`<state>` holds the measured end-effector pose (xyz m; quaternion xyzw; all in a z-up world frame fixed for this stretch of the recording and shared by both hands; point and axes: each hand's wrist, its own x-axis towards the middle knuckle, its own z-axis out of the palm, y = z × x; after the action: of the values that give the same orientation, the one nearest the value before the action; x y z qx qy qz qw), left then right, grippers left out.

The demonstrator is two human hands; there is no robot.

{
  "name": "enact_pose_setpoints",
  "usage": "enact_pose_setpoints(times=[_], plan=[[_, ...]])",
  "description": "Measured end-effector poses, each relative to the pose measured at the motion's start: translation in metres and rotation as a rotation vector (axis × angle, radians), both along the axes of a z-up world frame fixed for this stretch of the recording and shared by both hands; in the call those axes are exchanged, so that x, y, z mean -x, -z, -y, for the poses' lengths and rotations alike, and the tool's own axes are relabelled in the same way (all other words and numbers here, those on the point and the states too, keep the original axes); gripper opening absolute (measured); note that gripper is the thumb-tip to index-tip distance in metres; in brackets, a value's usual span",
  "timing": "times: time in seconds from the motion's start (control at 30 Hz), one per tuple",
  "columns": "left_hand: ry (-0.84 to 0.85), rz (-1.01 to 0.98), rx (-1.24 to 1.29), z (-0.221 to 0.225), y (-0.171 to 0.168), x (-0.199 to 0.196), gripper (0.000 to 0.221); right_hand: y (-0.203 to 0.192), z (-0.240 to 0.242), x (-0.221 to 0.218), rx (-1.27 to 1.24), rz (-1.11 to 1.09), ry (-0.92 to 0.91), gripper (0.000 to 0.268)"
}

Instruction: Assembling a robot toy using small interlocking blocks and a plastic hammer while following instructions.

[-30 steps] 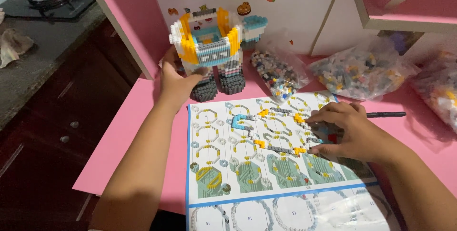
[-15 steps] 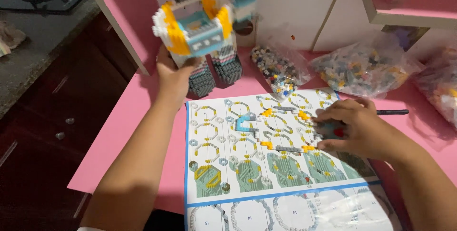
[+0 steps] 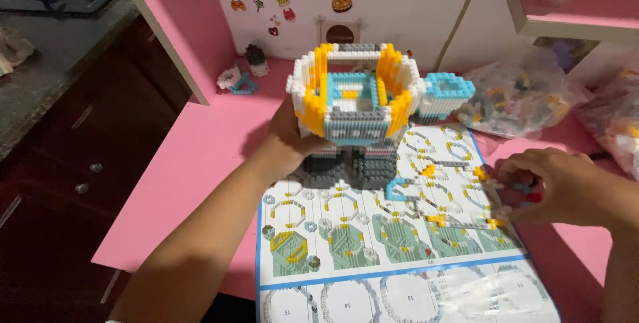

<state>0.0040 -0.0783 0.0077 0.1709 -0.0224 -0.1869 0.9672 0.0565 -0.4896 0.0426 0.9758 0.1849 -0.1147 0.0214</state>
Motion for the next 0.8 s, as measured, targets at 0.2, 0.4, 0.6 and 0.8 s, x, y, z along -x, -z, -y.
enact_pose_setpoints(times=[0.2, 0.4, 0.6, 0.8], plan=[[-0.539, 0.653, -1.266, -0.003, -0.007, 0.043, 0.077, -0.002, 0.005, -0.005, 0.106, -0.107, 0.051, 0.037], [-0.689, 0.705, -1.217, -0.013, 0.022, 0.026, 0.072, -0.003, 0.003, -0.007, 0.037, -0.244, 0.091, 0.033], [-0.79, 0.282, -1.282, 0.029, -0.02, 0.054, 0.07, 0.005, -0.01, -0.006, 0.022, -0.095, 0.047, 0.049], [-0.904, 0.315, -1.323, 0.046, -0.027, 0.07, 0.076, 0.011, -0.016, -0.007, 0.068, -0.109, 0.021, 0.08]])
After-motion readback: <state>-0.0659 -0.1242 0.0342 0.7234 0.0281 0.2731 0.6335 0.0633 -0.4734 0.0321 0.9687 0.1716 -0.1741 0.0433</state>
